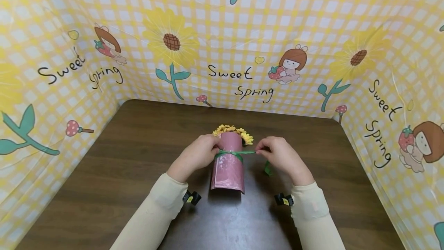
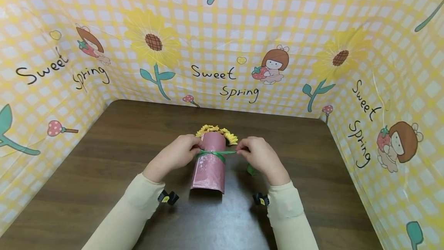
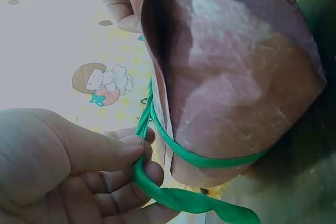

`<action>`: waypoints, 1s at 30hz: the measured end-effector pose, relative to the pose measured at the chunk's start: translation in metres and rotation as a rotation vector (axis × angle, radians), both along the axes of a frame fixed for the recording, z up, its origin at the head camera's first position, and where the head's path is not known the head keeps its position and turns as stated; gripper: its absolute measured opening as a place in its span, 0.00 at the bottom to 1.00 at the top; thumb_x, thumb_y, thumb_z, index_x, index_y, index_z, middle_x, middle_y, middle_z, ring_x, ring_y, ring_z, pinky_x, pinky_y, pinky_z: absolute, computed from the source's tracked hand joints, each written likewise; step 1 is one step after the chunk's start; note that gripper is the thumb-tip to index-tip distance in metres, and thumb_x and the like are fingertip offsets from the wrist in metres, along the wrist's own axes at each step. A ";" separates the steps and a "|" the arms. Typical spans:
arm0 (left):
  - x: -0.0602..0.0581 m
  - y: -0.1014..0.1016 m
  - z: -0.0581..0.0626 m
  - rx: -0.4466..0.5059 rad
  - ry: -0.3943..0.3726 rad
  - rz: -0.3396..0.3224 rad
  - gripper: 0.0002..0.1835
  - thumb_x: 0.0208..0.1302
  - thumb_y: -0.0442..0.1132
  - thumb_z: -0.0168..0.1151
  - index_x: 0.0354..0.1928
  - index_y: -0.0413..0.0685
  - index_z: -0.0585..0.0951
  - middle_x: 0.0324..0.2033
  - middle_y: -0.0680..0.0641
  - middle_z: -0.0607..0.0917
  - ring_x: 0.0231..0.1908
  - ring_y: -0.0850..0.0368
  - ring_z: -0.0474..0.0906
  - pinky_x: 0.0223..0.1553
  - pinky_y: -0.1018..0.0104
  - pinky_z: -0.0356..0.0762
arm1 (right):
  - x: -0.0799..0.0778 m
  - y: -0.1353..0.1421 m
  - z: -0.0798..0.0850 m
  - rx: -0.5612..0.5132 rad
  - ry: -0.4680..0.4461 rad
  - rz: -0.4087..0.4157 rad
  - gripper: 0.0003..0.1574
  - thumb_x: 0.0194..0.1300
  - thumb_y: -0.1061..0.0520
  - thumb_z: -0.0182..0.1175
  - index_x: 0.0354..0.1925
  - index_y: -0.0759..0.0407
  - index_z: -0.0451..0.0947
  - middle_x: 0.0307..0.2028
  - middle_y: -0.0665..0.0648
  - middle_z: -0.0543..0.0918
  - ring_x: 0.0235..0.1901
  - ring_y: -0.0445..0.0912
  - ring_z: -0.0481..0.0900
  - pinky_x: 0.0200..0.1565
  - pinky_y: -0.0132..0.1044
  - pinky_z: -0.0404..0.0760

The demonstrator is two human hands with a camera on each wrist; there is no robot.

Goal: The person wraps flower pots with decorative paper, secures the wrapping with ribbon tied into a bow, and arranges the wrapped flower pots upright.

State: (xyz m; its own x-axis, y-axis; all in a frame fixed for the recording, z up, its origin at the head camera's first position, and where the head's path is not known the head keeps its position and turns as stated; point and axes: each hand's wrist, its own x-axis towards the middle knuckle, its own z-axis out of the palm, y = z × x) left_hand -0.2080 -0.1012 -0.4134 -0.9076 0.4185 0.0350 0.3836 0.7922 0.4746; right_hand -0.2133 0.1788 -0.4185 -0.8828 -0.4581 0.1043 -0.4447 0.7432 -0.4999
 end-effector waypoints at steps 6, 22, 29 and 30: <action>-0.002 -0.002 -0.003 -0.005 -0.018 -0.009 0.06 0.69 0.32 0.64 0.34 0.50 0.85 0.32 0.51 0.82 0.35 0.57 0.76 0.41 0.59 0.79 | -0.002 0.002 -0.003 0.011 -0.055 -0.007 0.02 0.68 0.58 0.68 0.36 0.52 0.86 0.33 0.46 0.85 0.32 0.39 0.78 0.36 0.37 0.80; -0.004 -0.006 -0.004 -0.001 -0.054 0.004 0.06 0.70 0.32 0.64 0.36 0.51 0.85 0.33 0.52 0.83 0.36 0.57 0.76 0.42 0.59 0.78 | -0.001 0.003 -0.004 0.042 -0.092 -0.038 0.03 0.69 0.57 0.67 0.35 0.50 0.85 0.34 0.51 0.87 0.30 0.41 0.77 0.36 0.38 0.78; -0.001 -0.006 0.000 -0.025 -0.032 0.029 0.07 0.69 0.32 0.64 0.35 0.53 0.85 0.33 0.52 0.83 0.35 0.57 0.76 0.41 0.59 0.78 | 0.002 0.003 -0.001 0.076 -0.058 -0.053 0.03 0.69 0.55 0.68 0.35 0.49 0.86 0.34 0.48 0.87 0.31 0.40 0.77 0.38 0.40 0.79; 0.000 -0.006 0.001 -0.033 -0.027 0.036 0.07 0.69 0.32 0.64 0.35 0.53 0.85 0.33 0.52 0.82 0.35 0.56 0.76 0.40 0.59 0.78 | 0.002 0.002 0.000 0.079 -0.050 -0.052 0.02 0.68 0.55 0.68 0.35 0.49 0.86 0.33 0.47 0.86 0.31 0.40 0.78 0.38 0.40 0.79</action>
State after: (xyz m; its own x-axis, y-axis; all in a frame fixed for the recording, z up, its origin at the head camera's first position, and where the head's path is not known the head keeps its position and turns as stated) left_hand -0.2082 -0.1068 -0.4129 -0.9226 0.3858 -0.0028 0.3420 0.8210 0.4572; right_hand -0.2112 0.1812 -0.4189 -0.9089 -0.4163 0.0246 -0.3801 0.8028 -0.4593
